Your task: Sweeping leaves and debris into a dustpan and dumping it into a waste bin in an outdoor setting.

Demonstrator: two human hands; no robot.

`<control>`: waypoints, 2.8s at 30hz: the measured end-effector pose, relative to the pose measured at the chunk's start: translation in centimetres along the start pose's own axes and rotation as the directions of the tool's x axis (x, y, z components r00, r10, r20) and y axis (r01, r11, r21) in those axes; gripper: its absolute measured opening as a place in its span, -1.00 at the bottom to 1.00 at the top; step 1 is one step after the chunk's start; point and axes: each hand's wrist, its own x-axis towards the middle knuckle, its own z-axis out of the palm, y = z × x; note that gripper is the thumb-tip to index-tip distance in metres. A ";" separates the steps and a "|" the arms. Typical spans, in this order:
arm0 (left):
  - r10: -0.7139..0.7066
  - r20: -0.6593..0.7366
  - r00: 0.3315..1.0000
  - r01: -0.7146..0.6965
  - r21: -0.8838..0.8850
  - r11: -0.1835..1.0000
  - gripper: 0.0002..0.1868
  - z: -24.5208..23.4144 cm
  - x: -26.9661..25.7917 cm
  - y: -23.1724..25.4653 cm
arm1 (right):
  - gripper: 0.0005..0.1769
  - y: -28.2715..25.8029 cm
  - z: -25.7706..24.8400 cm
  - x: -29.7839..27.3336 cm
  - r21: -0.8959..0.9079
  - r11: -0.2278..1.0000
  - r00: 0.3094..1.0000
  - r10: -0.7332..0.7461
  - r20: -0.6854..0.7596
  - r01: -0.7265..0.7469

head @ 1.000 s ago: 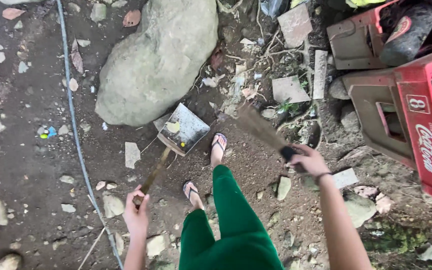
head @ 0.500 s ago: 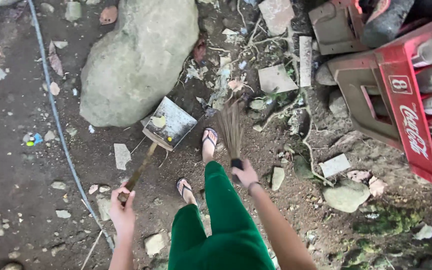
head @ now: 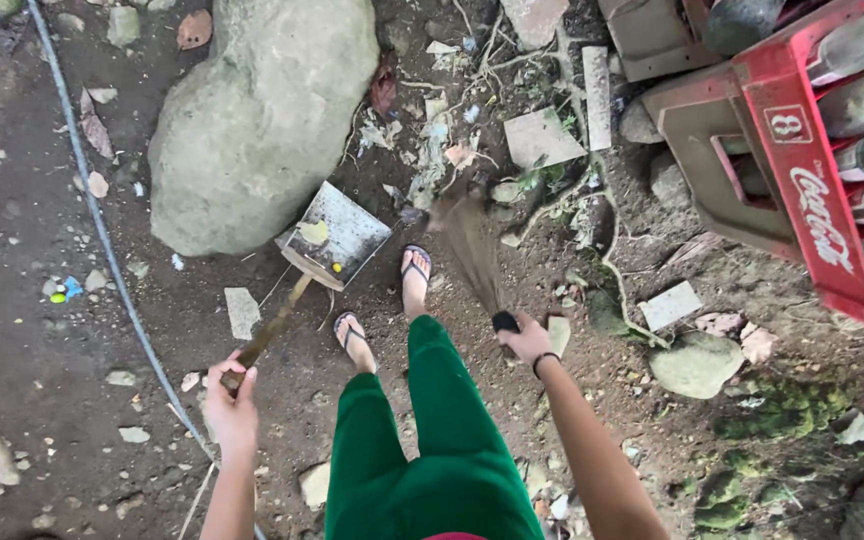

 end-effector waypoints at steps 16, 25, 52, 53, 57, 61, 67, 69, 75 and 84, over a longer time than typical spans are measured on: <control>-0.078 -0.053 0.996 0.082 0.093 0.992 -0.77 -3.3 -2.5 0.2 | -0.26 -15.1 -7.6 7.5 0.250 0.949 0.938 -0.104 -0.330 0.193; -0.038 -0.130 0.991 0.046 0.055 0.997 -0.75 -4.7 -3.6 -3.1 | -0.20 -24.1 -15.1 -3.5 0.159 0.975 0.935 0.095 0.343 -0.157; -0.309 -0.209 0.928 0.329 0.069 0.942 -0.79 -9.4 -6.8 -5.4 | -0.23 -27.4 -28.2 5.9 -0.063 0.997 0.968 -0.031 0.247 0.048; -0.249 -0.203 0.947 0.256 0.010 0.967 -0.79 -9.9 -7.2 -6.0 | -0.25 -26.8 -27.0 6.4 0.095 0.995 0.974 -0.030 0.223 0.009; -0.194 -0.226 0.955 0.194 -0.020 0.981 -0.77 -12.3 -8.1 -7.3 | -0.54 -29.0 -16.9 5.6 0.227 0.973 0.992 0.002 0.125 -0.030; -0.178 -0.194 0.965 0.171 -0.053 0.984 -0.78 -14.7 -8.7 -10.8 | -0.47 -20.6 1.9 3.4 0.364 0.930 0.998 0.057 0.012 -0.057; -0.081 -0.160 0.984 0.077 -0.031 0.997 -0.75 -19.6 -8.9 -16.3 | -0.20 -13.1 9.8 -5.8 0.560 0.816 0.989 0.095 0.115 -0.143; -0.099 -0.150 0.984 0.122 0.152 0.981 -0.73 -21.0 -8.9 -17.7 | -0.26 -7.9 8.6 -6.9 0.475 0.872 0.993 -0.085 -0.083 0.114; -0.076 -0.083 0.994 0.091 0.196 0.976 -0.73 -23.3 -9.1 -21.0 | -0.39 -10.3 3.3 -13.2 0.874 0.485 0.996 0.091 -0.008 -0.037; 0.208 -0.055 0.977 -0.193 0.198 0.961 -0.70 -20.0 -8.4 -22.2 | -0.91 -13.1 28.4 -7.0 0.592 0.801 0.994 -0.039 -0.104 0.094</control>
